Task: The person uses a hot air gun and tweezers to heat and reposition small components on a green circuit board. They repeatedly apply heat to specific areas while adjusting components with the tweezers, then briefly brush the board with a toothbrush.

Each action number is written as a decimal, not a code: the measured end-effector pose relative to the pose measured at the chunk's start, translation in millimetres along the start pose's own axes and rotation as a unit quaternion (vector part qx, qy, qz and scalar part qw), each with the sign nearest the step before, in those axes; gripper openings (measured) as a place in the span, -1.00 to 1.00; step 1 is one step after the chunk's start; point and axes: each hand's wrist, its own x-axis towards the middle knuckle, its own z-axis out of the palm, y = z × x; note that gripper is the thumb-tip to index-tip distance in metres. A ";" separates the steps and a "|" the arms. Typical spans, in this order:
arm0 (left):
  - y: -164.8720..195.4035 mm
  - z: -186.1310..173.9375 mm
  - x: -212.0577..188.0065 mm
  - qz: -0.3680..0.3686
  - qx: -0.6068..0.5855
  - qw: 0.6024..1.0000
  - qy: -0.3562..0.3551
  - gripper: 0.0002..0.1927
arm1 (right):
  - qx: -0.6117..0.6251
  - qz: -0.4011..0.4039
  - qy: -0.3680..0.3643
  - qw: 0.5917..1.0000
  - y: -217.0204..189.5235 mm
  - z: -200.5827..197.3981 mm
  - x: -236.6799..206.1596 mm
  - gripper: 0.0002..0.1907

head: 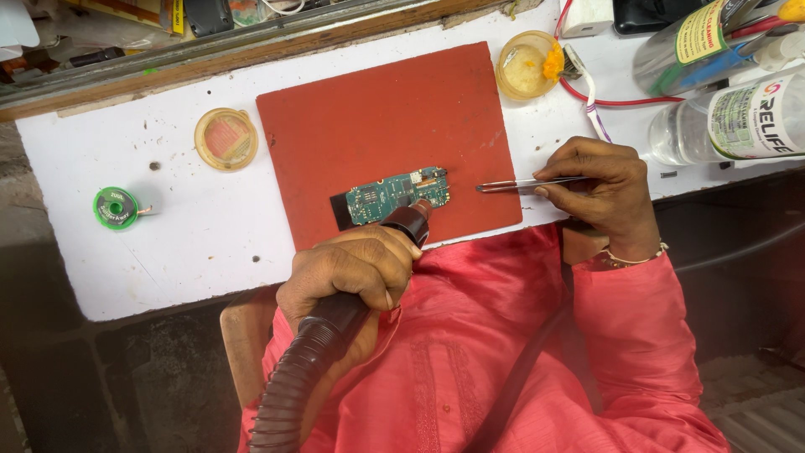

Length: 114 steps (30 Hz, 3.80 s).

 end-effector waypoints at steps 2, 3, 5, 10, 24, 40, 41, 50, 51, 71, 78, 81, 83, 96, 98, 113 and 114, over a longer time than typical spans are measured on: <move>-0.3 0.4 0.5 -0.002 0.003 1.000 0.001 -0.69 | -0.001 -0.002 0.001 1.000 0.7 -0.7 -0.5 -0.74; -0.7 0.5 1.0 -0.001 0.002 1.000 0.002 -0.68 | -0.001 -0.003 0.002 1.000 0.7 -0.9 -0.5 -0.75; -1.2 0.5 1.2 -0.002 -0.002 1.000 0.004 -0.68 | 0.005 -0.001 0.005 1.000 2.6 -0.1 -2.0 -0.74; -1.0 1.1 0.5 -0.002 -0.003 1.000 0.004 -0.66 | 0.018 0.020 0.015 1.000 2.4 0.1 -4.2 -0.74; -3.3 1.3 2.3 -0.002 -0.007 1.000 0.011 -0.62 | -0.012 0.000 0.017 1.000 -1.4 1.8 -3.4 -0.74; 4.4 4.7 1.6 -0.010 -0.009 1.000 0.024 -0.56 | -0.015 -0.001 0.012 1.000 -2.5 1.9 -1.7 -0.75; 5.2 4.5 1.6 -0.010 -0.009 1.000 0.026 -0.56 | -0.017 -0.004 0.011 1.000 -4.5 2.5 -0.2 -0.75; 11.4 1.5 -5.1 -0.030 -0.006 0.999 0.043 -0.52 | -0.002 -0.051 -0.060 0.997 -32.3 29.5 20.0 -0.78; 11.3 0.3 -5.9 -0.020 -0.019 0.999 0.037 -0.51 | 0.002 -0.064 -0.066 0.996 -33.8 32.6 22.5 -0.79; 9.1 -3.3 -7.1 -0.004 -0.015 0.999 0.034 -0.55 | 0.022 -0.051 -0.063 0.996 -25.5 43.7 23.7 -0.78; 9.5 -5.0 -6.6 -0.008 -0.010 0.999 0.031 -0.57 | 0.009 -0.044 -0.057 0.997 -26.1 44.0 21.9 -0.79; 9.2 -5.0 -6.3 -0.008 -0.009 1.000 0.028 -0.57 | 0.011 -0.047 -0.058 0.997 -25.9 43.8 22.3 -0.79; 9.0 -4.6 -6.3 -0.008 -0.009 1.000 0.026 -0.58 | 0.008 -0.045 -0.057 0.997 -26.0 43.7 22.1 -0.79; 11.6 -4.2 -7.0 -0.006 -0.002 1.000 0.024 -0.61 | 0.018 -0.042 -0.060 0.997 -26.2 44.1 22.5 -0.78; 11.6 -3.6 -7.1 -0.005 -0.001 1.000 0.024 -0.62 | 0.020 -0.040 -0.060 0.997 -26.4 43.9 22.0 -0.78; 6.1 -5.4 -8.0 -0.004 -0.001 1.000 0.024 -0.65 | 0.006 -0.049 -0.048 0.998 -19.3 47.6 23.3 -0.76; 5.5 -5.4 -7.6 -0.003 0.000 1.000 0.024 -0.66 | 0.007 -0.046 -0.047 0.998 -18.9 48.0 23.3 -0.76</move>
